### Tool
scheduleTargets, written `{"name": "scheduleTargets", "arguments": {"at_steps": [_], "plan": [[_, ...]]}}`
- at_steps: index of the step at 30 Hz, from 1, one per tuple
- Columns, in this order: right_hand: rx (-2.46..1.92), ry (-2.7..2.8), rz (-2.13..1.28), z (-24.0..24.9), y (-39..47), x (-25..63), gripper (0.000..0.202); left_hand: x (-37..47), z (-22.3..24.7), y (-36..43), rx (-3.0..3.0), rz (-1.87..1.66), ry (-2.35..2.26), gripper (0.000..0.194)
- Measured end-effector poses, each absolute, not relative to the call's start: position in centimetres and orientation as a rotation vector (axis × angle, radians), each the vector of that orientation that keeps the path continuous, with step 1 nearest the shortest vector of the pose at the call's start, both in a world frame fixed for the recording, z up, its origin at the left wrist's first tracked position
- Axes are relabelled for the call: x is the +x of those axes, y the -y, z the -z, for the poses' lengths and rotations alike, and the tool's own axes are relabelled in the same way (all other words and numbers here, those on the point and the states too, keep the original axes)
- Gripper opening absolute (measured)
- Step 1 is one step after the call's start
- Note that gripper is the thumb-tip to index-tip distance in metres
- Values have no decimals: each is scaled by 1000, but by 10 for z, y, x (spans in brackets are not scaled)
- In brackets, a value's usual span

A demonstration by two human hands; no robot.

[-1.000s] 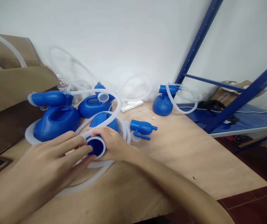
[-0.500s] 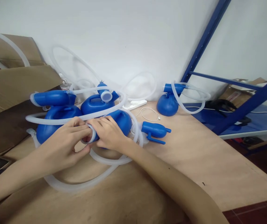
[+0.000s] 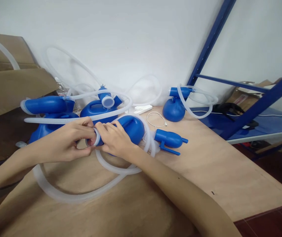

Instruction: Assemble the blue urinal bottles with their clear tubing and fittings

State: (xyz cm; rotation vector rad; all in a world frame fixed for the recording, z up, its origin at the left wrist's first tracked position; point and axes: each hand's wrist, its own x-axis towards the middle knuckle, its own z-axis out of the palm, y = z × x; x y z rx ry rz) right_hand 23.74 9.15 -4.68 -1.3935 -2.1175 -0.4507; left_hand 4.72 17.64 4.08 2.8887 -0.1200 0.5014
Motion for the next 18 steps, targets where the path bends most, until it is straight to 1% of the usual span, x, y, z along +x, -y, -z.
{"name": "scheduleTargets", "arguments": {"at_steps": [4, 9, 14, 18], "plan": [[-1426, 2121, 517, 46, -90, 234, 25, 48, -46, -181, 2920, -490, 208, 16], [-1516, 2134, 561, 39, -84, 229, 26, 44, -47, -183, 2956, -453, 198, 16], [-1589, 2113, 554, 39, -82, 226, 25, 45, -45, -185, 2984, -490, 215, 18], [-1563, 2096, 569, 43, -83, 228, 28, 47, -42, -186, 2944, -535, 255, 21]]}}
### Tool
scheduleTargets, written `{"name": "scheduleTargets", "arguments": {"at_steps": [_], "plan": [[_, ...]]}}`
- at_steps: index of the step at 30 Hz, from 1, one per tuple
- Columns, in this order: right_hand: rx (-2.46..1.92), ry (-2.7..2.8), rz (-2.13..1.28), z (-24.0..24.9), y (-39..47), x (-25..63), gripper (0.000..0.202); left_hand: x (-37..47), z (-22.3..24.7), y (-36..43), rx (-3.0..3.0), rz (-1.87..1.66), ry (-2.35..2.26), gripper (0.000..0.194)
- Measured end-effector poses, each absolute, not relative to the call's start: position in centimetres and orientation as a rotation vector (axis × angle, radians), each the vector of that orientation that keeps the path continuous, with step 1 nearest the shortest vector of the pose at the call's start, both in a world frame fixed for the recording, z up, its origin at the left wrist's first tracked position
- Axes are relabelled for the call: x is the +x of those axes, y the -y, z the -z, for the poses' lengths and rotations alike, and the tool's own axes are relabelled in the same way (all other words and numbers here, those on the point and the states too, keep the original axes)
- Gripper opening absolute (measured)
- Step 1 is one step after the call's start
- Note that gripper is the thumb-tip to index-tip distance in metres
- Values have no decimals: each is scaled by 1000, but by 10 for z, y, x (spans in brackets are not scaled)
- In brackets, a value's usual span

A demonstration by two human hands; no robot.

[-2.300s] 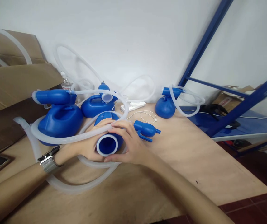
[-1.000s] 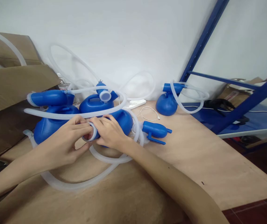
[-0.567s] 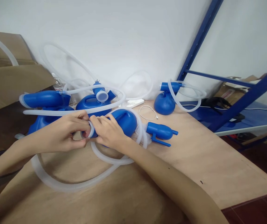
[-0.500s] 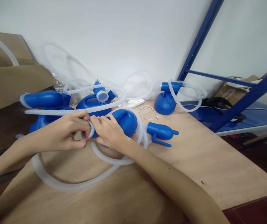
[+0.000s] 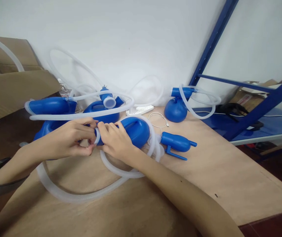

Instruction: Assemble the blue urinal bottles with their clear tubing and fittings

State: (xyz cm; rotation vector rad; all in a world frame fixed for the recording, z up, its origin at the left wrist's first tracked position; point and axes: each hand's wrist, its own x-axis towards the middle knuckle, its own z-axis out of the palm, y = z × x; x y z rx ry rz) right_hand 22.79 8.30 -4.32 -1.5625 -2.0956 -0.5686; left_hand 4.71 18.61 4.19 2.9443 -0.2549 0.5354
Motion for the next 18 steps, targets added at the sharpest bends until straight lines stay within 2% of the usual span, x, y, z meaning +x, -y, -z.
{"name": "scheduleTargets", "arguments": {"at_steps": [11, 18], "plan": [[-1660, 2116, 508, 31, -78, 224, 25, 47, -37, -189, 2852, -533, 135, 15], [-1541, 2305, 176, 3, -71, 247, 50, 42, -45, -192, 2829, -420, 169, 15]]}}
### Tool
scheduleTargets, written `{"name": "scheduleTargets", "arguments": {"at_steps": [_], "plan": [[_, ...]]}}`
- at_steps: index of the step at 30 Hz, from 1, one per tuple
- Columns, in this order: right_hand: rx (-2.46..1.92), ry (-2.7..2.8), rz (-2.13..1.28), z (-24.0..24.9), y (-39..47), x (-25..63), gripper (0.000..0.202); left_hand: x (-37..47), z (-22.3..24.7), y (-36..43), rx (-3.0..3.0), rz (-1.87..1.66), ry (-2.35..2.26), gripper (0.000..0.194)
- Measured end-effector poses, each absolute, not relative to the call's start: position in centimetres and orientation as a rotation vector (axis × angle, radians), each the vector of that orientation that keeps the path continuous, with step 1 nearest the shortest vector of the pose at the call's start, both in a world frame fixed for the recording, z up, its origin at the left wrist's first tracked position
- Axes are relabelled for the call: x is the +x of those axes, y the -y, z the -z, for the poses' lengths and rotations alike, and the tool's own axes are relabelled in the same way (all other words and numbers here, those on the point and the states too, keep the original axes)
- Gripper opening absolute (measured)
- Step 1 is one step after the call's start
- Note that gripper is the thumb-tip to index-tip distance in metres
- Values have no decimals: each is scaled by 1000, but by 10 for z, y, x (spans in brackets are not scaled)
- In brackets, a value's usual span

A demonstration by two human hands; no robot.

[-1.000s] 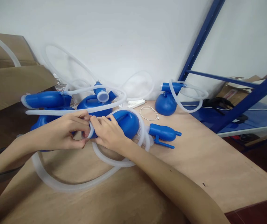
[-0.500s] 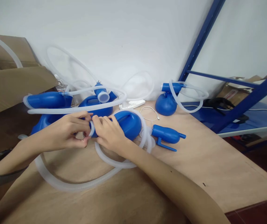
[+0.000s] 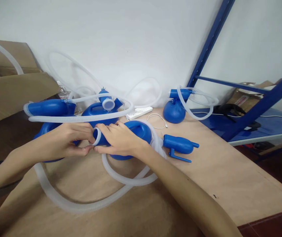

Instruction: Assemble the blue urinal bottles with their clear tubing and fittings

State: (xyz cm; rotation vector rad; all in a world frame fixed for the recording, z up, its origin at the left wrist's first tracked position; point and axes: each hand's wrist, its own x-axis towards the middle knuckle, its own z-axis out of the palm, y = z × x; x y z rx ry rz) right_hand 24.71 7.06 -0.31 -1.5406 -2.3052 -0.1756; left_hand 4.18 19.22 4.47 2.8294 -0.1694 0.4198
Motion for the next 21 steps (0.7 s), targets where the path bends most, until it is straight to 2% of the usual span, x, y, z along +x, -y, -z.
{"name": "scheduleTargets", "arguments": {"at_steps": [5, 8, 14, 21], "plan": [[-1458, 2316, 56, 5, -73, 256, 53, 49, -51, -177, 2672, -275, -218, 8], [-1437, 2318, 42, 9, -75, 257, 47, 54, -52, -168, 2491, -177, -417, 14], [-1346, 2320, 151, 20, -82, 262, 53, 50, -50, -165, 2422, -159, -411, 16], [-1282, 2286, 189, 25, -84, 264, 72, 47, -52, -168, 2477, -143, -341, 18]]}}
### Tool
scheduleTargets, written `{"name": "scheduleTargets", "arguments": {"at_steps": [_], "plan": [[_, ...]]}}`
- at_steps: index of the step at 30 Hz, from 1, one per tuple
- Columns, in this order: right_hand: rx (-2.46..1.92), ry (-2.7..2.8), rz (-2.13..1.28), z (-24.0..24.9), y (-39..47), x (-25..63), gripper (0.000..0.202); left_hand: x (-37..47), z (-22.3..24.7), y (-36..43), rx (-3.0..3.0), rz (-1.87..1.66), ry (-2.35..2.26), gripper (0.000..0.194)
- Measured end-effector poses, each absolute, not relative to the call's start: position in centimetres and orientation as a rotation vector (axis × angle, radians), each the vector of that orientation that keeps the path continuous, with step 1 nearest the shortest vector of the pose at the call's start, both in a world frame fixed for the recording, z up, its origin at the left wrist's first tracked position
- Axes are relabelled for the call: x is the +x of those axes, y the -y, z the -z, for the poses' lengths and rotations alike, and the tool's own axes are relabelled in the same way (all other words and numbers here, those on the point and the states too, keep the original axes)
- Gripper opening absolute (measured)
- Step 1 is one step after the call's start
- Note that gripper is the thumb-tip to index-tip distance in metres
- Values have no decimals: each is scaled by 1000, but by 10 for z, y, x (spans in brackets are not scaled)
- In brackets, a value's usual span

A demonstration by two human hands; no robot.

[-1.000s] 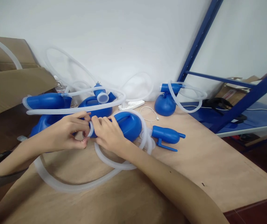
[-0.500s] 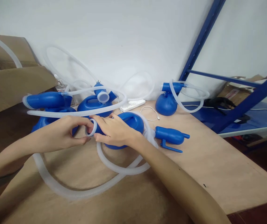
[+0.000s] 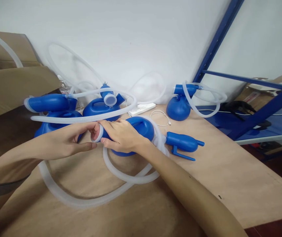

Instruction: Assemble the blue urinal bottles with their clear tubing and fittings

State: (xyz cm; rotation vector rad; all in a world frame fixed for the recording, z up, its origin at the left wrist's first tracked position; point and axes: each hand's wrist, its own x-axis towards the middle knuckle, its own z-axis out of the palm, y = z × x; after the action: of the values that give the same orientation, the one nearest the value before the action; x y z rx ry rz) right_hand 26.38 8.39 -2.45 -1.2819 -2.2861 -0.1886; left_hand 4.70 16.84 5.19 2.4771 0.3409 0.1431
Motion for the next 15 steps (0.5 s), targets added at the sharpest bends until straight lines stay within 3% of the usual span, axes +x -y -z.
{"name": "scheduleTargets", "arguments": {"at_steps": [10, 15], "plan": [[-1362, 2283, 203, 24, -84, 261, 57, 45, -47, -175, 2514, -202, -203, 9], [-1349, 2291, 209, 24, -83, 262, 59, 45, -46, -175, 2500, -193, -219, 10]]}}
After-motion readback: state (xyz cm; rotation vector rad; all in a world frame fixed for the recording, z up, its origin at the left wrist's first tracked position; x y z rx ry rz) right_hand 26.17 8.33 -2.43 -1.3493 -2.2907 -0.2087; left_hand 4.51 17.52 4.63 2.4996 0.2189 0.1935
